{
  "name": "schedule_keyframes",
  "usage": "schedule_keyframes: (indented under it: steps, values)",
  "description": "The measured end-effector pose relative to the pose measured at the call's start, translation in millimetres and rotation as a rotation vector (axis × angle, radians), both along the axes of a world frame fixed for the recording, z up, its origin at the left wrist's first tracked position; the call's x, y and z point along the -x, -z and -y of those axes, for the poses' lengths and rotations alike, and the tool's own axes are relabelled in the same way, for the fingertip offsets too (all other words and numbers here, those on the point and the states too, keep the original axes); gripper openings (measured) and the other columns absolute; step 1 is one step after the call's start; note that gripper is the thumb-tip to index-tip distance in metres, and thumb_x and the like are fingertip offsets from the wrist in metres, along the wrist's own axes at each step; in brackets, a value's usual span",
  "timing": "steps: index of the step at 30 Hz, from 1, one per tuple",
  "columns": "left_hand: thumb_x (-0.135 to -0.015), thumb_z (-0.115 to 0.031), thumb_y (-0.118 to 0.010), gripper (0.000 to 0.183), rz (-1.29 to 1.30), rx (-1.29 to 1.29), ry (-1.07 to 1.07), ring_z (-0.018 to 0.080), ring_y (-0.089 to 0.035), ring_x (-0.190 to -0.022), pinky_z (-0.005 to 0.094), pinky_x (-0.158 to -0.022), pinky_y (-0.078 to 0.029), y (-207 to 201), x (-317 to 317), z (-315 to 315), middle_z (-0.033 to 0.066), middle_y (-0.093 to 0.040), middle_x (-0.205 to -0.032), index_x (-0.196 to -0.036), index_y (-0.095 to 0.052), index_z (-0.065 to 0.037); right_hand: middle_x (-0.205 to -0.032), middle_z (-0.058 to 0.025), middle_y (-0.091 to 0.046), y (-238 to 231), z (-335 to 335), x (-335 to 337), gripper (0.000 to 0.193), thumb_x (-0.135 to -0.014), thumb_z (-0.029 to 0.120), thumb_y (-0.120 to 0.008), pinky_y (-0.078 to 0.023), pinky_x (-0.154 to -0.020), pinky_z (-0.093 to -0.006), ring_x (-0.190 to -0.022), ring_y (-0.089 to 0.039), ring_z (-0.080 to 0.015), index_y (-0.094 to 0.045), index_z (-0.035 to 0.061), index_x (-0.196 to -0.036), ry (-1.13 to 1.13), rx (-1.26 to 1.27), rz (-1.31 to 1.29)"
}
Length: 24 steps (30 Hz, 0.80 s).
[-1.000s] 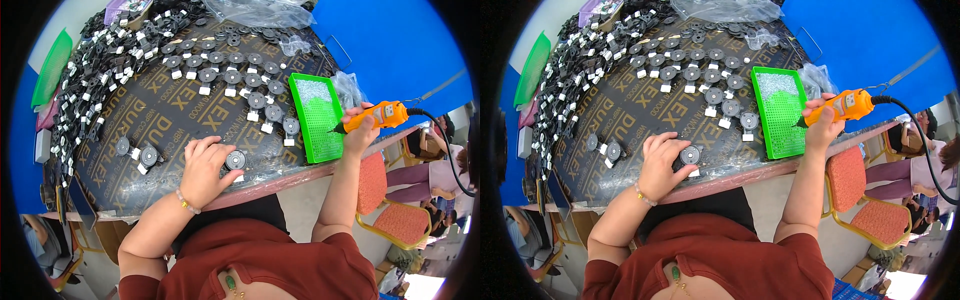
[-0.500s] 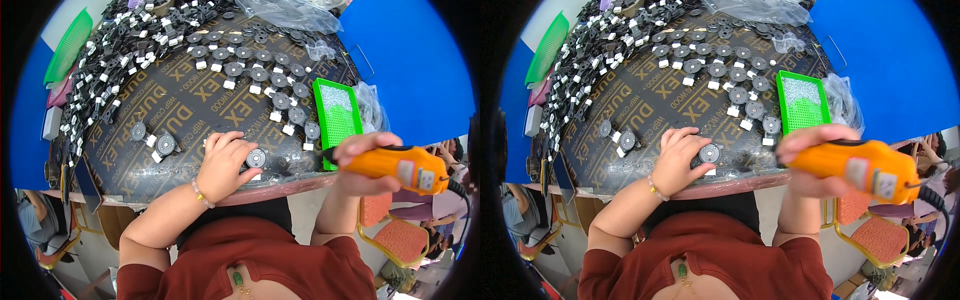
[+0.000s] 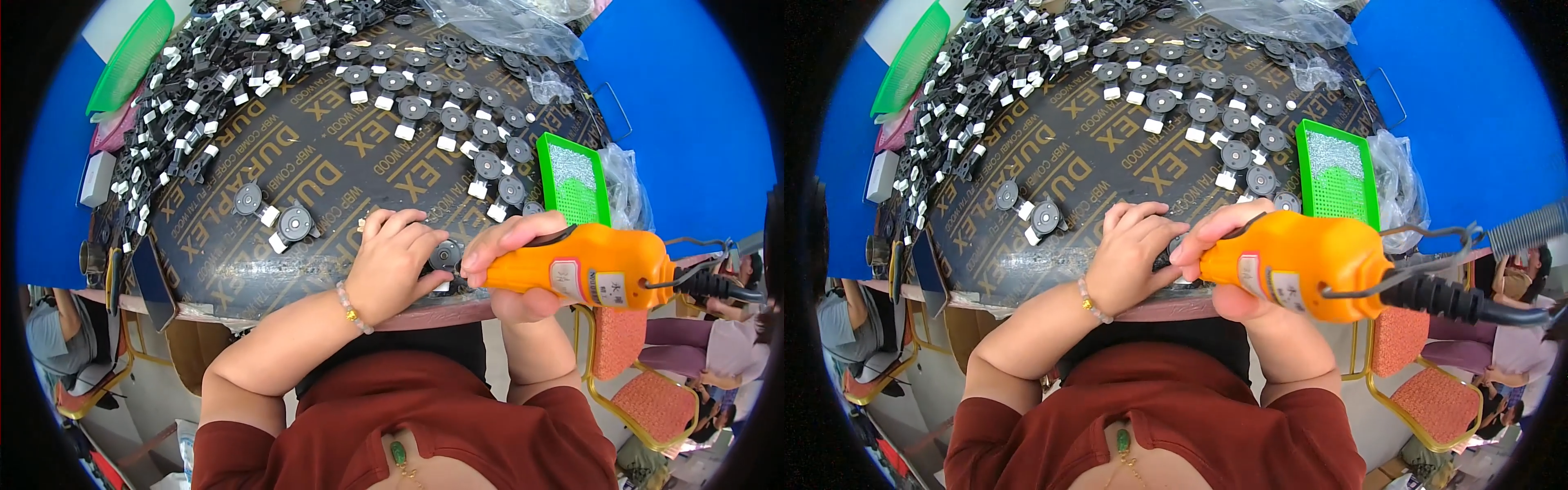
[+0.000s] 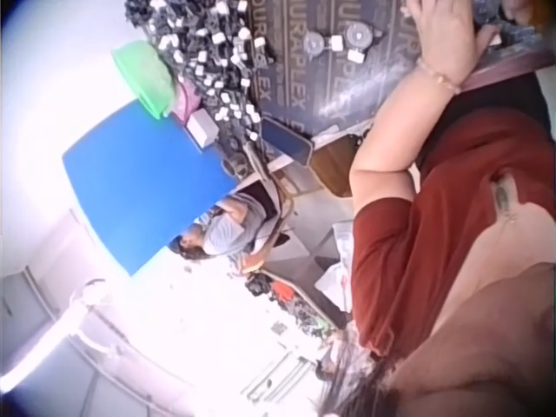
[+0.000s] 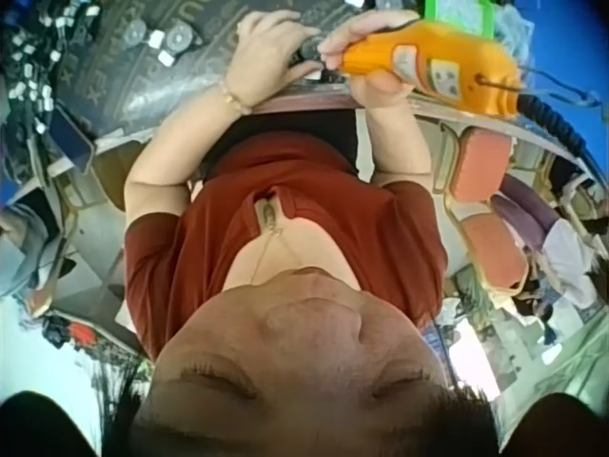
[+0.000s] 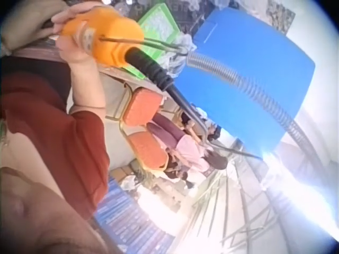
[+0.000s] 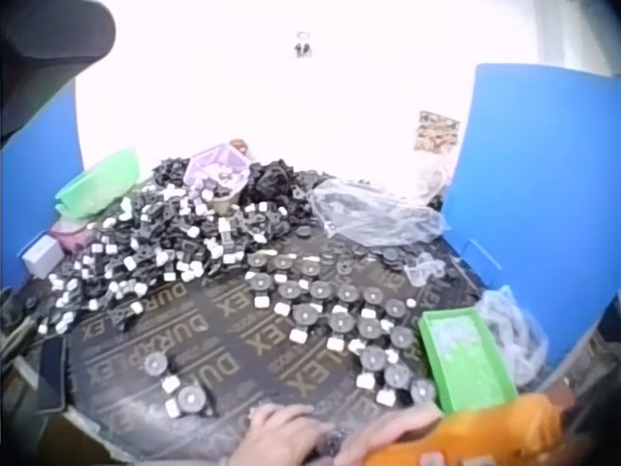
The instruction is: Assembling small electronic speakers using an electric screwdriver to fasten screws.
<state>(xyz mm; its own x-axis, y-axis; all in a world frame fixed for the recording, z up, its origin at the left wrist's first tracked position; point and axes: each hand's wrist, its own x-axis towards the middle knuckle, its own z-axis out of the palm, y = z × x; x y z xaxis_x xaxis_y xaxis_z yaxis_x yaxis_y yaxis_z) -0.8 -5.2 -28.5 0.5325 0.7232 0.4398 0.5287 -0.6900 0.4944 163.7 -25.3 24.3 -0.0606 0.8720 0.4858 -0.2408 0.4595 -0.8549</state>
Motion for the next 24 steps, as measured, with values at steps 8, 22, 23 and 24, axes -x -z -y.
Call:
schedule_keyframes:
  steps: [8, 22, 23, 24]
  values:
    - [-0.065, -0.026, -0.076, 0.044, 0.005, 0.001, -0.017, 0.0246, -0.051, -0.109, 0.0413, -0.095, -0.032, -0.1, 1.6, 0.8, 0.0061, -0.061, -0.096, -0.103, -0.063, -0.007, -0.071, -0.0129, -0.061, 7.9, -0.1, 7.5, 0.071, -0.072, 0.067, -0.062, -0.050, -0.051, -0.0278, -0.052, -0.056, -0.0167, -0.044, 0.0034, -0.099, -0.005, 0.062, -0.072]
    - [-0.069, -0.034, -0.074, 0.048, -0.490, 0.027, -0.381, 0.0369, -0.024, -0.137, 0.0525, -0.111, -0.014, -70.8, 138.3, -29.8, 0.0171, -0.040, -0.139, -0.110, -0.061, -0.012, -0.069, -0.0118, -0.059, -7.3, 2.7, -77.8, 0.074, -0.081, 0.069, -0.049, -0.045, -0.042, -0.0260, -0.046, -0.052, -0.0147, -0.043, 0.0016, -0.109, 0.162, -0.217, -0.099]
    - [-0.071, -0.035, -0.072, 0.049, -0.462, -0.014, -0.370, 0.0366, -0.026, -0.136, 0.0518, -0.111, -0.015, -72.5, 137.1, -47.2, 0.0168, -0.041, -0.139, -0.112, -0.060, -0.012, -0.069, -0.0118, -0.059, -6.5, 2.3, -80.1, 0.074, -0.081, 0.069, -0.049, -0.045, -0.042, -0.0260, -0.046, -0.052, -0.0147, -0.043, 0.0016, -0.109, 0.164, -0.217, -0.101]
    - [-0.074, -0.036, -0.070, 0.049, -0.434, -0.055, -0.356, 0.0363, -0.028, -0.135, 0.0510, -0.110, -0.017, -71.9, 131.0, -67.8, 0.0165, -0.042, -0.138, -0.115, -0.058, -0.011, -0.069, -0.0121, -0.060, -6.5, 3.0, -81.3, 0.074, -0.081, 0.069, -0.049, -0.045, -0.042, -0.0259, -0.046, -0.052, -0.0149, -0.043, 0.0014, -0.109, 0.179, -0.220, -0.109]
